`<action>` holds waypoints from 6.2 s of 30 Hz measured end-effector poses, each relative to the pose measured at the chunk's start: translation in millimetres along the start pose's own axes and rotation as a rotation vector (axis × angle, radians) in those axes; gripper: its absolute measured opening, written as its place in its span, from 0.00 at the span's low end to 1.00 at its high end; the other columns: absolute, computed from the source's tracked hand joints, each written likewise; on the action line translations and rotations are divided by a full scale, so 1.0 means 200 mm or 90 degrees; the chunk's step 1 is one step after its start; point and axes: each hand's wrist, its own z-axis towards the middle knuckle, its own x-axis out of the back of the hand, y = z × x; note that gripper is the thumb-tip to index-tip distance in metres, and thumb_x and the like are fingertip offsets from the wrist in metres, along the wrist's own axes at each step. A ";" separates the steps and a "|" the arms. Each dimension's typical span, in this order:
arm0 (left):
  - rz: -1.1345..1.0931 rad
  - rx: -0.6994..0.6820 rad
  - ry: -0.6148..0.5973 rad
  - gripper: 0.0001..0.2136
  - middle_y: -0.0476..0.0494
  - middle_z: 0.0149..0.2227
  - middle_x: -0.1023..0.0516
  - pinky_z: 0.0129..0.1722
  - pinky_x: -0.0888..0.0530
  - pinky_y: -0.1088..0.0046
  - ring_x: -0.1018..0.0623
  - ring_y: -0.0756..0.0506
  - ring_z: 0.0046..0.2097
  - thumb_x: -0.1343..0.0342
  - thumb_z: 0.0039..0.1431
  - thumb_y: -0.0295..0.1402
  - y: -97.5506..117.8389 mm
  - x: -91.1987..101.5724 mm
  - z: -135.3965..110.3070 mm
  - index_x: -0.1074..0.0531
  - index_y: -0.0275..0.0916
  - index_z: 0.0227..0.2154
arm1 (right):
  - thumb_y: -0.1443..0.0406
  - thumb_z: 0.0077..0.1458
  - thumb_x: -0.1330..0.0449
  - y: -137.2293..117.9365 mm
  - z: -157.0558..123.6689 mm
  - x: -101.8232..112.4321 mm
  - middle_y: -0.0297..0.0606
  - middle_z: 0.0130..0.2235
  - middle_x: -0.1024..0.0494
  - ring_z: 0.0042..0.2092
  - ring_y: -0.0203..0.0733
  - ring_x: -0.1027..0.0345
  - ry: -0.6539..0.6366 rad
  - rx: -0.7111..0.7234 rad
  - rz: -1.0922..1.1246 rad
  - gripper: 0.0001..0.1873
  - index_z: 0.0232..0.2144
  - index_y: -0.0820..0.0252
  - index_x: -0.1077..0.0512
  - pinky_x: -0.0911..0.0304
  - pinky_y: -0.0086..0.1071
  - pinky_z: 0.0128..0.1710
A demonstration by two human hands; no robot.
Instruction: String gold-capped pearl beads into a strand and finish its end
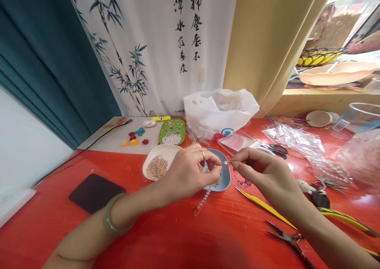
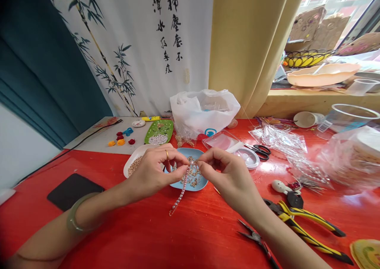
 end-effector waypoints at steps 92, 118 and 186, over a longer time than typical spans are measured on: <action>-0.451 0.292 -0.214 0.19 0.52 0.25 0.26 0.32 0.31 0.75 0.26 0.52 0.28 0.39 0.39 0.24 0.06 -0.02 0.00 0.32 0.38 0.38 | 0.62 0.53 0.48 -0.02 -0.21 -0.01 0.33 0.27 0.30 0.28 0.34 0.38 -0.028 0.028 -0.066 0.07 0.31 0.58 0.33 0.41 0.24 0.25; -0.401 0.252 -0.306 0.04 0.48 0.30 0.28 0.34 0.33 0.76 0.29 0.51 0.33 0.40 0.43 0.31 0.01 -0.07 0.00 0.28 0.37 0.24 | 0.59 0.49 0.46 0.05 -0.26 -0.02 0.26 0.18 0.48 0.20 0.29 0.59 0.008 -0.217 0.187 0.11 0.21 0.59 0.37 0.62 0.25 0.16; -0.380 0.343 -0.194 0.09 0.49 0.27 0.27 0.31 0.31 0.78 0.28 0.51 0.31 0.37 0.39 0.31 0.03 -0.12 -0.02 0.29 0.37 0.27 | 0.66 0.58 0.54 0.14 -0.29 0.05 0.33 0.20 0.33 0.20 0.33 0.43 0.060 0.311 -0.499 0.13 0.26 0.60 0.33 0.53 0.28 0.20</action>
